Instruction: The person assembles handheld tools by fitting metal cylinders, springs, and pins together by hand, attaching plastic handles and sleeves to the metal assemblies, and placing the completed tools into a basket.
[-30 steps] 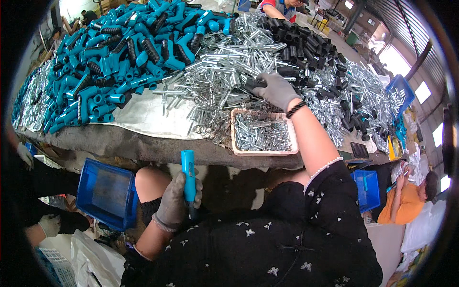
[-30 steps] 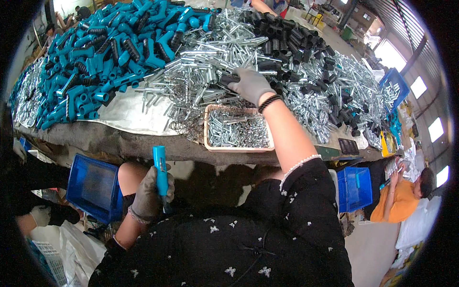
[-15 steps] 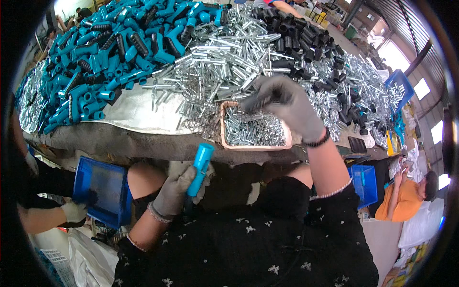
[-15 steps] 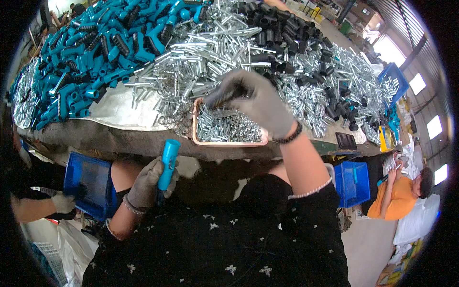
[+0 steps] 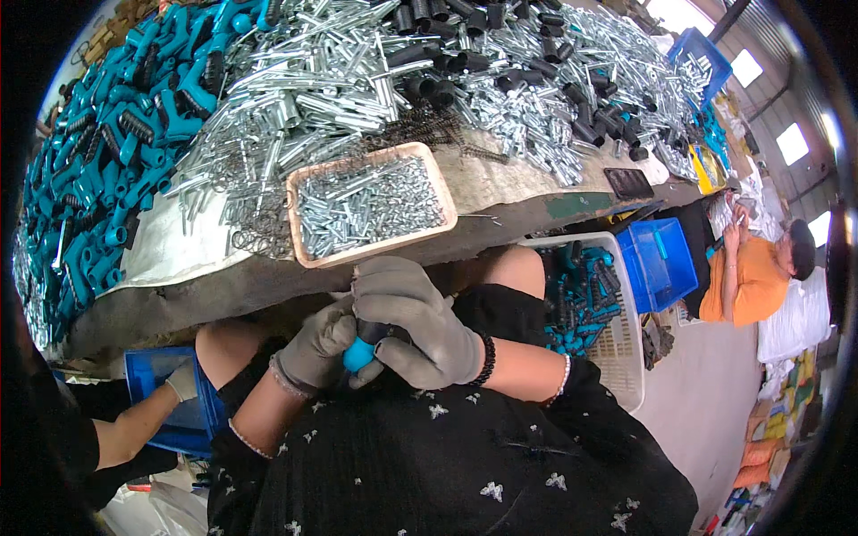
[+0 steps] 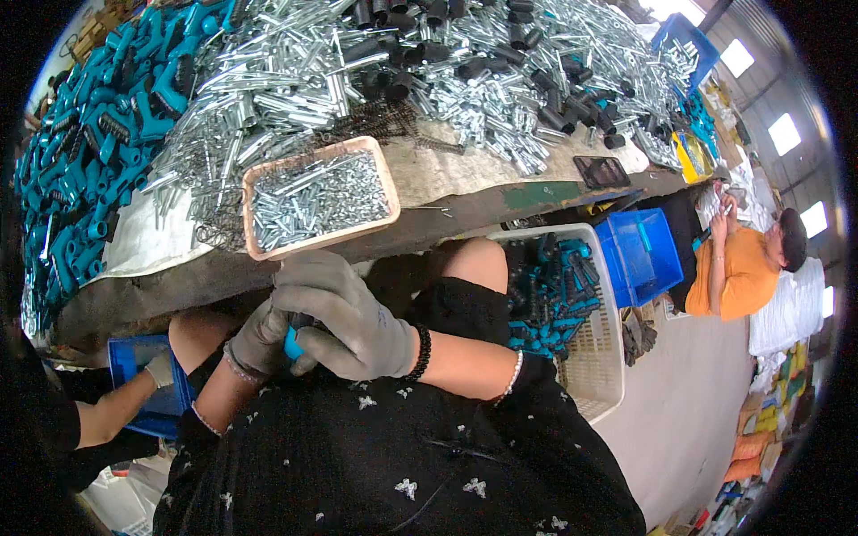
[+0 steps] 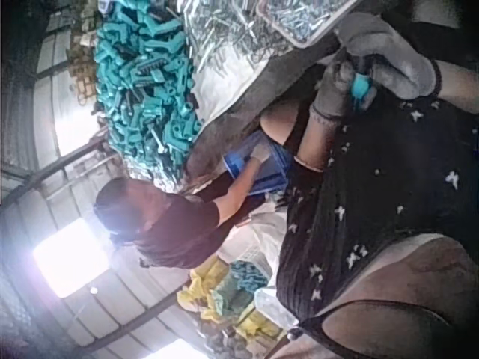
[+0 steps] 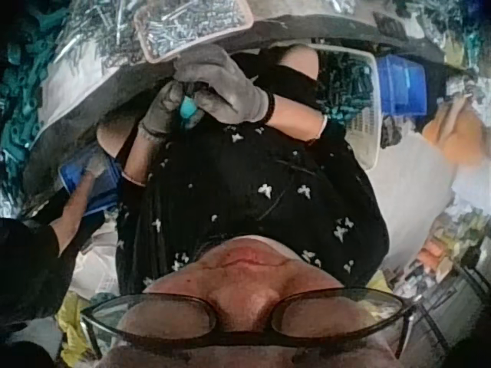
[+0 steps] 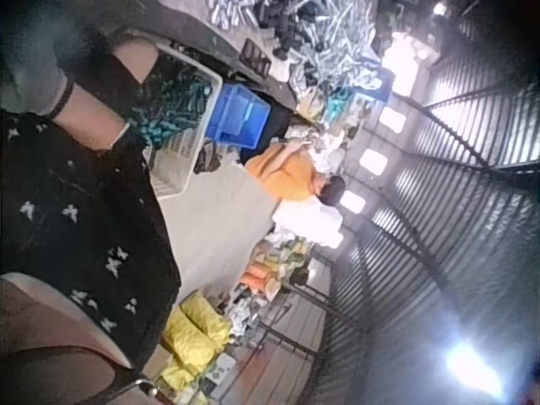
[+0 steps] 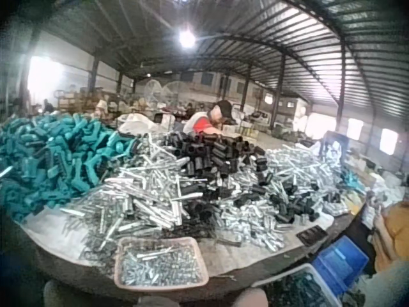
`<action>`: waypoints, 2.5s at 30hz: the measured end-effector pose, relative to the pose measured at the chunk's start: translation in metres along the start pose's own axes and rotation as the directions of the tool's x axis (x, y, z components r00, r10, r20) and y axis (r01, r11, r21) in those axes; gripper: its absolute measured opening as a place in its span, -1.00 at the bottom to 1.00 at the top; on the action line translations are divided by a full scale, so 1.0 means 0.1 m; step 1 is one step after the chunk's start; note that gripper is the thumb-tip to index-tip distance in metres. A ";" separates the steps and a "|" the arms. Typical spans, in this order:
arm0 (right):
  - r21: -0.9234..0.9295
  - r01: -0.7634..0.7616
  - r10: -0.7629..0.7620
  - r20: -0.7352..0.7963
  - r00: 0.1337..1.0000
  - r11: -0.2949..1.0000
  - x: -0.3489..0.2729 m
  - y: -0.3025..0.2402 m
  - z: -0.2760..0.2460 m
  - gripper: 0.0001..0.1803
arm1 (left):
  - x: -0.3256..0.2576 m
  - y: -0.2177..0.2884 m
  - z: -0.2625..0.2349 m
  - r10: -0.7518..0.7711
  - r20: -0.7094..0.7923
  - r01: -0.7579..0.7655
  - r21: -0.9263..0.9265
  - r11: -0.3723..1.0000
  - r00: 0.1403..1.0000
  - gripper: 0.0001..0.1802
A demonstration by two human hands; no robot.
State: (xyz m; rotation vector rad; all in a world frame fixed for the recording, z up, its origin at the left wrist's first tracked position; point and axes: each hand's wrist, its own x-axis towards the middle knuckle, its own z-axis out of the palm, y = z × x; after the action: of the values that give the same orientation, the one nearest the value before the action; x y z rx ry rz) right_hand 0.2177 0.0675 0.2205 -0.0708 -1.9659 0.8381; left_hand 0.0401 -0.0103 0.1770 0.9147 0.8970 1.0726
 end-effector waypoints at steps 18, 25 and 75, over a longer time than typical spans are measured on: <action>-0.909 -0.367 0.338 -0.289 0.896 0.196 0.16 1.35 -1.95 -0.76 | -0.21 0.05 0.08 -0.069 -0.236 0.098 0.112 0.989 0.969 -0.26; -0.604 -0.401 0.358 -0.198 0.913 0.689 0.36 0.56 -1.36 -0.79 | -0.31 0.04 -0.13 -0.010 -0.231 0.072 0.262 0.962 0.973 -0.35; -0.462 -0.392 0.594 0.724 0.352 0.796 1.64 -0.10 0.27 -0.56 | -1.45 0.14 -0.70 0.285 -0.346 -0.064 0.530 0.845 0.894 -0.42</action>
State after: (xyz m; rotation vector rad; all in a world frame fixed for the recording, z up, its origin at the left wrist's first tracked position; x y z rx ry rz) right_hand 0.1113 0.1079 0.3416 -0.5109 -3.0861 1.1965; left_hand -0.0618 -0.1352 0.1868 1.2506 1.5251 1.2424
